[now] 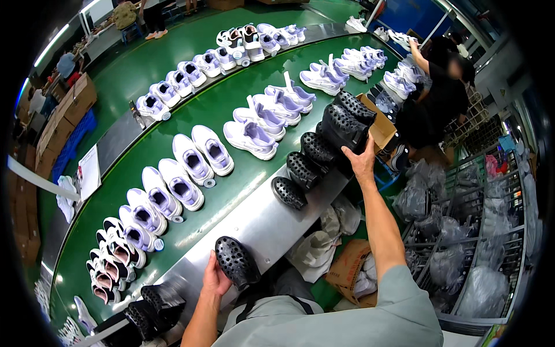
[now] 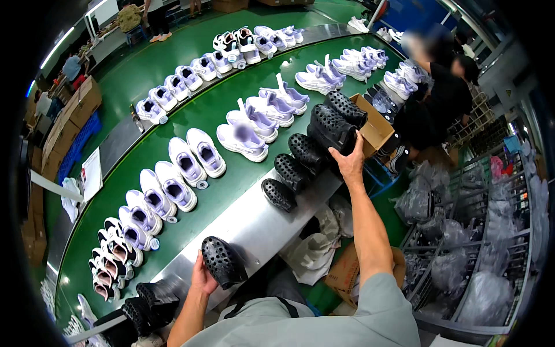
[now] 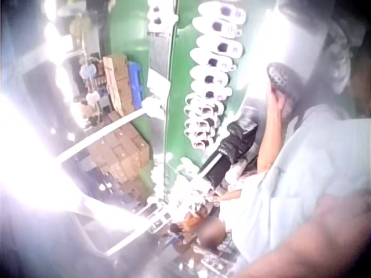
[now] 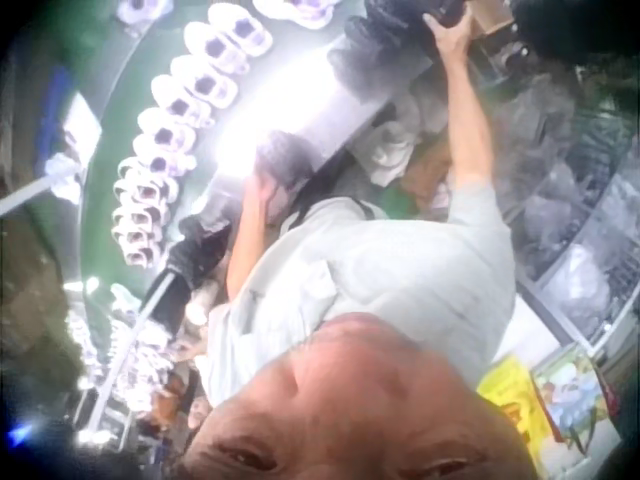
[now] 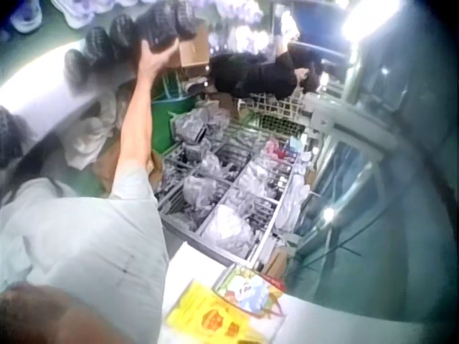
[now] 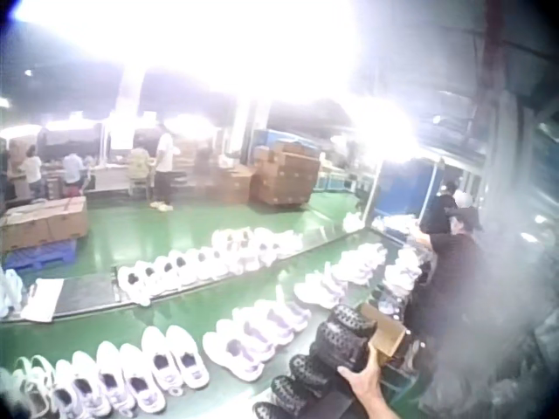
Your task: The person takes shoe soles from a bag, places them on a conveyor belt, and then inserts insoles into finished shoes moving along the line before reaching for a shopping bag.
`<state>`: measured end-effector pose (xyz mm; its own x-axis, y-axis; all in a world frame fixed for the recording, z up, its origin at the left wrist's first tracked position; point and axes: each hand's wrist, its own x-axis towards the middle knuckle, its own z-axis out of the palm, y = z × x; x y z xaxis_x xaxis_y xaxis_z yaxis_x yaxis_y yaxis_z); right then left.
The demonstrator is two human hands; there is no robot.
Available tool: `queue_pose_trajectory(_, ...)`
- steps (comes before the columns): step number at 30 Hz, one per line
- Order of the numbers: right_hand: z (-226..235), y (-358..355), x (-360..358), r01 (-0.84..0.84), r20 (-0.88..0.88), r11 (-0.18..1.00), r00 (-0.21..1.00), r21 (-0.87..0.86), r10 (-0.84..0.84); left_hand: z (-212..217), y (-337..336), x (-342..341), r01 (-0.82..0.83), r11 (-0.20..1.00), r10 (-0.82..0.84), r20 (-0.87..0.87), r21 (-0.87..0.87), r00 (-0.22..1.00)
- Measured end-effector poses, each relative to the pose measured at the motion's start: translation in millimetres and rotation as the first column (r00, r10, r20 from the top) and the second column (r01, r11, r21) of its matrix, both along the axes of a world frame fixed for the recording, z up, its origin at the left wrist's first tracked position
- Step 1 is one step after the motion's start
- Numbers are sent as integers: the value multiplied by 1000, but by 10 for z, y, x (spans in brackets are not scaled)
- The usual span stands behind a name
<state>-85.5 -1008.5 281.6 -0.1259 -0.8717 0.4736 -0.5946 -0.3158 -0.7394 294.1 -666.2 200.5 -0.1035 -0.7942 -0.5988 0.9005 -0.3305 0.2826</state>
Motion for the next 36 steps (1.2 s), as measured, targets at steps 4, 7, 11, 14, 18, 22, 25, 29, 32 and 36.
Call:
queue_pose_trajectory(4, -17, -28, 2, -7, -60, 1000, 998, 22, 8, 92, -197, -47, 23, 1000, -23, -26, 17, 999)
queue_pose_trajectory(7, -91, -72, -70, 15, -97, 997, 995, 71, -8, 9, -296, -80, 55, 998, -54, -32, 36, 998)
queue_pose_trajectory(11, -217, -164, -130, 43, -204, 984, 979, 171, -7, -76, -391, -128, 67, 996, -65, -36, 58, 997)
queue_pose_trajectory(14, -173, -192, -165, 10, -258, 986, 965, 168, 34, -56, -429, -189, 95, 993, -90, -72, 73, 993)
queue_pose_trajectory(18, -204, -242, -170, 9, -278, 987, 960, 159, 36, -42, -500, -267, 114, 992, -109, -78, 60, 991)
queue_pose_trajectory(22, -177, -238, -235, 8, -236, 977, 971, 213, 44, -27, -558, -359, 109, 991, -105, -56, 73, 993)
queue_pose_trajectory(25, -173, -203, -417, 23, -252, 983, 967, 181, 24, -95, -620, -444, 76, 996, -72, -86, 47, 994)
queue_pose_trajectory(29, -28, 503, -185, 97, -27, 946, 995, 308, -93, -60, -520, -413, -18, 999, 21, -77, 41, 997)
queue_pose_trajectory(32, -9, 1472, 101, -462, 477, 644, 863, 610, 166, -42, -464, -560, 6, 999, -5, -21, 43, 1000)
queue_pose_trajectory(36, 32, 2170, 835, -715, 705, 123, 699, 688, 120, 26, -280, -810, 58, 997, -55, 55, -48, 997)
